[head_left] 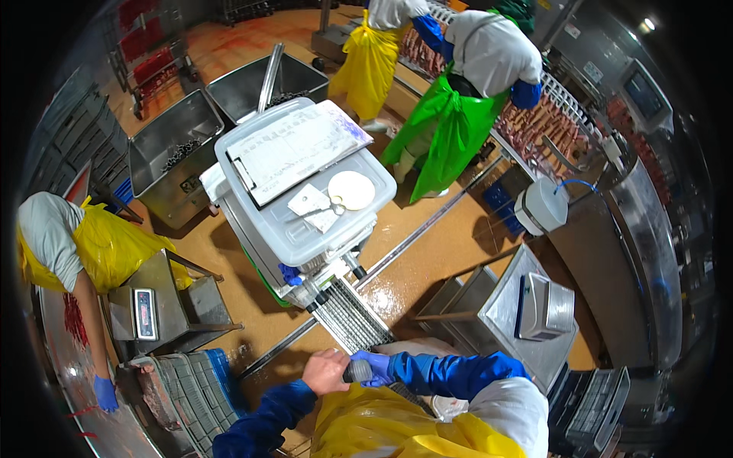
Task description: The person assembles small metal components using a screwdriver and other tools. They manipulate a cylindrical metal part, insert a screw, and tighten it while standing at a stainless steel workstation in a meat processing facility.
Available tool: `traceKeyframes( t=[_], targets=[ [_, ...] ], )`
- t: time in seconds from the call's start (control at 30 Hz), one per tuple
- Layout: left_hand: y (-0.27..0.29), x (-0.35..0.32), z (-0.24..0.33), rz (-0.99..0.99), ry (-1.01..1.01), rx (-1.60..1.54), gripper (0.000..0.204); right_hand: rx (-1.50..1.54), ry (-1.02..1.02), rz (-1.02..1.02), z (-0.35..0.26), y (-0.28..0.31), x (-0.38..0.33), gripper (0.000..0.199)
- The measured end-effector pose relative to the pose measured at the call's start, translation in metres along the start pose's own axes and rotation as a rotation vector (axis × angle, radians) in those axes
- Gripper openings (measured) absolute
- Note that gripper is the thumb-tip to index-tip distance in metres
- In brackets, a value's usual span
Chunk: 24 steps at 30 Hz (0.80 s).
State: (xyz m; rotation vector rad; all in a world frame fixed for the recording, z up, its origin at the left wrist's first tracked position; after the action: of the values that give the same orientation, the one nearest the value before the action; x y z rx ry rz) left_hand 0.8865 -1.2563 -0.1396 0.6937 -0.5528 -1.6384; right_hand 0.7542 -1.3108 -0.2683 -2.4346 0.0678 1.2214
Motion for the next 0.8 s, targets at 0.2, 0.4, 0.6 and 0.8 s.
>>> traceKeyframes(
  t=[0.2, 0.4, 0.6, 0.8],
  targets=[
    [-0.007, 0.019, -0.031, 0.028, 0.072, -0.052, 0.066, -0.647, 0.167, 0.446, -0.051, 0.024, -0.032, 0.074],
    [-0.032, 0.037, -0.074, 0.291, 0.23, 0.197, 0.065, -0.032, 0.052, -0.032, -0.051, 0.045, 0.048, 0.039],
    [-0.077, -0.063, -0.114, 0.679, 0.71, -1.328, 0.022, -0.988, 0.03, 1.048, -0.17, 0.192, 0.134, 0.104],
    [-0.179, -0.19, -0.035, 0.636, 0.894, -2.036, 0.022, -1.387, 0.212, 0.864, -0.22, 0.228, 0.238, 0.08]
  ],
)
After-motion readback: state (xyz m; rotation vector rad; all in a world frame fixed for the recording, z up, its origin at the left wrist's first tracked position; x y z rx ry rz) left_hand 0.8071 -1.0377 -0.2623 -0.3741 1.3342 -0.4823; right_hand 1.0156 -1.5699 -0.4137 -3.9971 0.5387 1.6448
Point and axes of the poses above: each hand's wrist, its own x-axis towards the middle knuckle, its own y-axis out of the back of the hand, z = x × y, the point moved 8 cm from there along x, towards the middle knuckle, and after that the axes turned 15 degrees about -x, right-handed, at the moved point
